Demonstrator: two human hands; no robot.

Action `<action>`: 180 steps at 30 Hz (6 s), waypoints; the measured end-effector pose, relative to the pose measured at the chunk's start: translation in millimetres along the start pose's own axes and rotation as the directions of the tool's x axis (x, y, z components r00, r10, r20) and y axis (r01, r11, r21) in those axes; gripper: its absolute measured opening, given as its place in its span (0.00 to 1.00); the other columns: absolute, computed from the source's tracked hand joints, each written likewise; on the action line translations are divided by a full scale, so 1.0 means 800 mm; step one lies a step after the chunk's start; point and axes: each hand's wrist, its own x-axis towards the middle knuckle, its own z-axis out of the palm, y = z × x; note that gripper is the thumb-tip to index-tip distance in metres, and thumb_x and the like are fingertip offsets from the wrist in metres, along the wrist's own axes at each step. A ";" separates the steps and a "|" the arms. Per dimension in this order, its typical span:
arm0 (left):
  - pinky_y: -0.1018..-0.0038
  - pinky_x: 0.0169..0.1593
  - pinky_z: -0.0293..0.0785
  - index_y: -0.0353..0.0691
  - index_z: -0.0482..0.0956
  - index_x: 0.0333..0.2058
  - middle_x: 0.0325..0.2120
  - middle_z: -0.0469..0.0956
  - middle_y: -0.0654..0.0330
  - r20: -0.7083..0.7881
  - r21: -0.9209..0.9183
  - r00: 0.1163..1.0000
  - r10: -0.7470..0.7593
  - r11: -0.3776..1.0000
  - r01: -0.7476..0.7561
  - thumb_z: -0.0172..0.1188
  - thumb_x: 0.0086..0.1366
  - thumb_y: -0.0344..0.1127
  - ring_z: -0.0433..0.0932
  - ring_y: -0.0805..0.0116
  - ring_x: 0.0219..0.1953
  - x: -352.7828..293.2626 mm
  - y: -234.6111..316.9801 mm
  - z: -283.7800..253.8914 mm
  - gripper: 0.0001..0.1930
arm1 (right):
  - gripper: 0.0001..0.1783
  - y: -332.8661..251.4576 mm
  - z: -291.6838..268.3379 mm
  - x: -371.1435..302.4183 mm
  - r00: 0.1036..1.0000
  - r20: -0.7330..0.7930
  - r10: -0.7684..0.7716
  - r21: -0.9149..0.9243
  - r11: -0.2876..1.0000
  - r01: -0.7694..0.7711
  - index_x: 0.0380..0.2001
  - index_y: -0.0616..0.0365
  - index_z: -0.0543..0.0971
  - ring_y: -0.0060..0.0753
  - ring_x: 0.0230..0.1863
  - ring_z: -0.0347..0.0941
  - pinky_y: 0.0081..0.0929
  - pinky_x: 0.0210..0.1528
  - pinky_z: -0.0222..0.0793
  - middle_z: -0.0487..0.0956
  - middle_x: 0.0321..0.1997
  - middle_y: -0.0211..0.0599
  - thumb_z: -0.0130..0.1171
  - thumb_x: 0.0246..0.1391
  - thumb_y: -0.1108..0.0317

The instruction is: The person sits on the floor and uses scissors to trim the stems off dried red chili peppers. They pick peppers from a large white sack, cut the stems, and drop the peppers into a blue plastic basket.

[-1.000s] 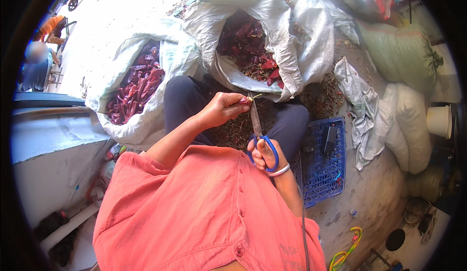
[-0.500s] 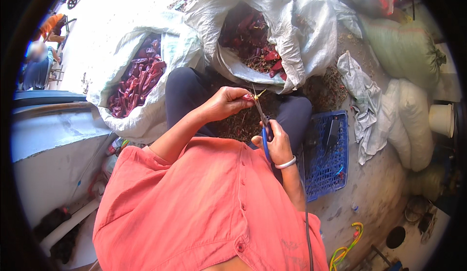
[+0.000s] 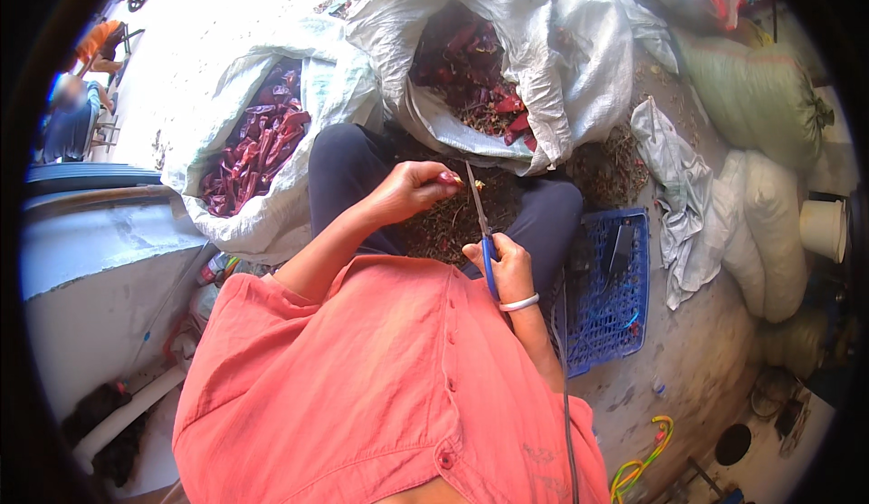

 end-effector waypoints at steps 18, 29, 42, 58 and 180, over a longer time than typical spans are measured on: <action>0.59 0.52 0.71 0.43 0.76 0.50 0.48 0.74 0.51 -0.342 0.508 0.910 0.235 0.861 -0.031 0.61 0.52 0.35 0.74 0.48 0.50 0.278 -0.084 0.047 0.23 | 0.23 0.064 0.010 -0.001 0.956 0.178 0.232 0.570 0.768 -0.292 0.41 0.63 0.74 0.14 0.27 0.66 0.15 0.29 0.65 0.73 0.29 0.25 0.69 0.52 0.57; 0.67 0.40 0.75 0.39 0.77 0.45 0.29 0.80 0.58 -0.365 0.127 0.927 0.083 0.991 -0.038 0.66 0.57 0.37 0.79 0.63 0.34 0.291 -0.118 -0.003 0.18 | 0.14 0.066 0.011 0.019 0.963 0.173 0.206 0.694 0.668 -0.268 0.42 0.63 0.74 0.13 0.31 0.71 0.11 0.33 0.68 0.76 0.31 0.28 0.62 0.59 0.65; 0.81 0.18 0.63 0.39 0.79 0.38 0.19 0.73 0.68 -0.257 -0.254 0.961 -0.100 0.967 0.032 0.62 0.63 0.37 0.68 0.82 0.16 0.138 -0.058 -0.048 0.09 | 0.18 0.035 0.025 0.087 0.975 -0.210 0.076 0.511 0.859 0.043 0.35 0.59 0.71 0.19 0.25 0.72 0.22 0.28 0.70 0.77 0.27 0.29 0.71 0.49 0.68; 0.83 0.20 0.63 0.41 0.78 0.36 0.24 0.78 0.67 -0.164 -0.200 0.984 -0.069 0.979 0.036 0.61 0.66 0.45 0.67 0.84 0.17 0.134 -0.022 -0.040 0.13 | 0.10 0.045 0.019 0.192 0.941 -0.261 0.217 0.659 0.752 0.009 0.31 0.60 0.74 0.18 0.18 0.67 0.19 0.19 0.64 0.73 0.20 0.26 0.66 0.50 0.74; 0.86 0.25 0.65 0.40 0.80 0.38 0.29 0.79 0.70 0.122 -0.431 0.991 -0.055 0.896 0.103 0.66 0.61 0.32 0.71 0.86 0.25 -0.034 0.047 0.020 0.08 | 0.09 -0.002 -0.009 -0.049 0.977 0.210 0.037 0.484 0.864 -0.137 0.29 0.62 0.78 0.26 0.21 0.73 0.24 0.30 0.70 0.80 0.22 0.39 0.66 0.49 0.69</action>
